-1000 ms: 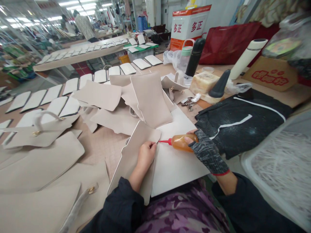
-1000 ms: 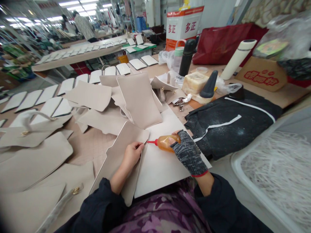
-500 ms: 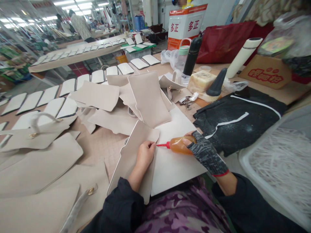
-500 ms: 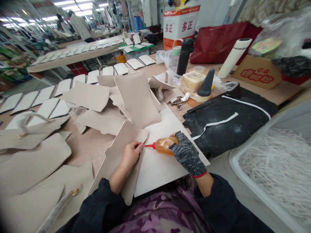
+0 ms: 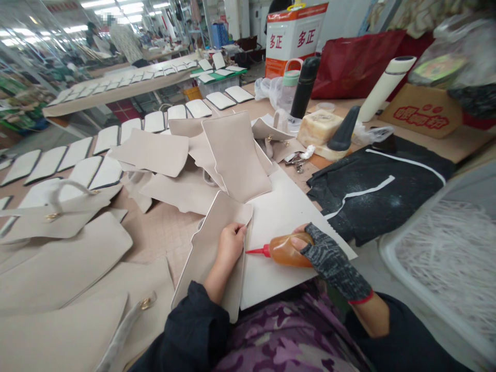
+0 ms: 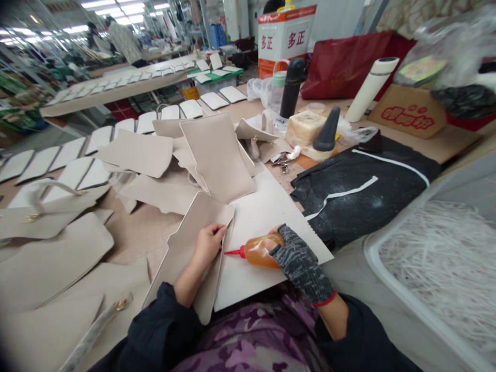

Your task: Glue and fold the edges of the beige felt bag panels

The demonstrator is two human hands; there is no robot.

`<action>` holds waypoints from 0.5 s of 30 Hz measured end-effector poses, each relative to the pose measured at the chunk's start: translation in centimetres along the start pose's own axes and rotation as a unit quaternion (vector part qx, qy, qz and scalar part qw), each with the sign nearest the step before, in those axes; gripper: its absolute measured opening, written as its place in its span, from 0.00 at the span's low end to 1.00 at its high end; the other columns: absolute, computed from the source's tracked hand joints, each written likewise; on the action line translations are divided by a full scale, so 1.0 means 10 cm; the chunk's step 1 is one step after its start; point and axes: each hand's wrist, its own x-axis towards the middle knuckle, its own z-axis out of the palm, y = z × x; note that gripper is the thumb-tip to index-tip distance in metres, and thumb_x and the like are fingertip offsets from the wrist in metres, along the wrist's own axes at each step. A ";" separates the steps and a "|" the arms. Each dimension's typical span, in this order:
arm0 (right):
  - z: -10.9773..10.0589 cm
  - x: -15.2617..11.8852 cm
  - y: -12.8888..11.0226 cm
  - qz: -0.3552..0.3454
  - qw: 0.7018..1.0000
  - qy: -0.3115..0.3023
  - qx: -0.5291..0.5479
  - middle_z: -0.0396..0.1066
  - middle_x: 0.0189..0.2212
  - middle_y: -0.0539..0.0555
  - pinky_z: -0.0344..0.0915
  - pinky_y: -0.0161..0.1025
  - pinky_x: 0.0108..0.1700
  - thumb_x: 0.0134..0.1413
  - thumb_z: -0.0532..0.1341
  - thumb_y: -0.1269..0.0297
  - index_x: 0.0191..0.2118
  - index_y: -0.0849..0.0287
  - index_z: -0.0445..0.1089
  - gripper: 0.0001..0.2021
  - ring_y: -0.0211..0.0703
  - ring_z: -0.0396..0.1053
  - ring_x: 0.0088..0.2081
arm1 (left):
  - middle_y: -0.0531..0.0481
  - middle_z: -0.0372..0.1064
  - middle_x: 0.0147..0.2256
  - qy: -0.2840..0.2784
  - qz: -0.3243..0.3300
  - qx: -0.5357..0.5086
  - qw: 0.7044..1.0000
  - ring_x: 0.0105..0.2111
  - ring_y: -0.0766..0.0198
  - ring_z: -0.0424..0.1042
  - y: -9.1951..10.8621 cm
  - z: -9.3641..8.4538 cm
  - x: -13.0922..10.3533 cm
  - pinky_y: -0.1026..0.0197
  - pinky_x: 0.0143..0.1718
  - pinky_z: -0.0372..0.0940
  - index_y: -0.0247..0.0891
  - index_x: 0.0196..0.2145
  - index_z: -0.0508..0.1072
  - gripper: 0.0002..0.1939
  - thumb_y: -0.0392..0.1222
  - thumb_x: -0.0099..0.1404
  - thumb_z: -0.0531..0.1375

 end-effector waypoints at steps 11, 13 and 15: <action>-0.01 -0.26 -0.13 0.004 0.999 -0.041 0.029 0.70 0.31 0.54 0.66 0.43 0.39 0.51 0.55 0.51 0.36 0.57 0.65 0.14 0.46 0.69 0.34 | 0.52 0.69 0.19 -0.003 -0.019 -0.028 0.999 0.18 0.66 0.66 -0.01 0.00 -0.01 0.65 0.24 0.60 0.33 0.32 0.76 0.13 0.43 0.58 0.55; -0.01 -0.31 -0.16 0.009 0.998 -0.056 0.035 0.70 0.31 0.54 0.66 0.43 0.40 0.51 0.55 0.52 0.36 0.56 0.64 0.13 0.46 0.69 0.34 | 0.53 0.69 0.19 -0.002 -0.023 -0.033 0.999 0.18 0.67 0.65 0.00 0.00 -0.01 0.65 0.23 0.59 0.33 0.32 0.76 0.13 0.43 0.57 0.55; -0.02 -0.35 -0.17 0.016 0.997 -0.073 0.035 0.70 0.32 0.54 0.65 0.45 0.41 0.52 0.55 0.52 0.37 0.56 0.64 0.13 0.47 0.69 0.35 | 0.53 0.69 0.19 0.000 -0.026 -0.037 0.999 0.19 0.66 0.66 -0.01 0.00 0.00 0.65 0.23 0.60 0.33 0.32 0.76 0.13 0.43 0.57 0.56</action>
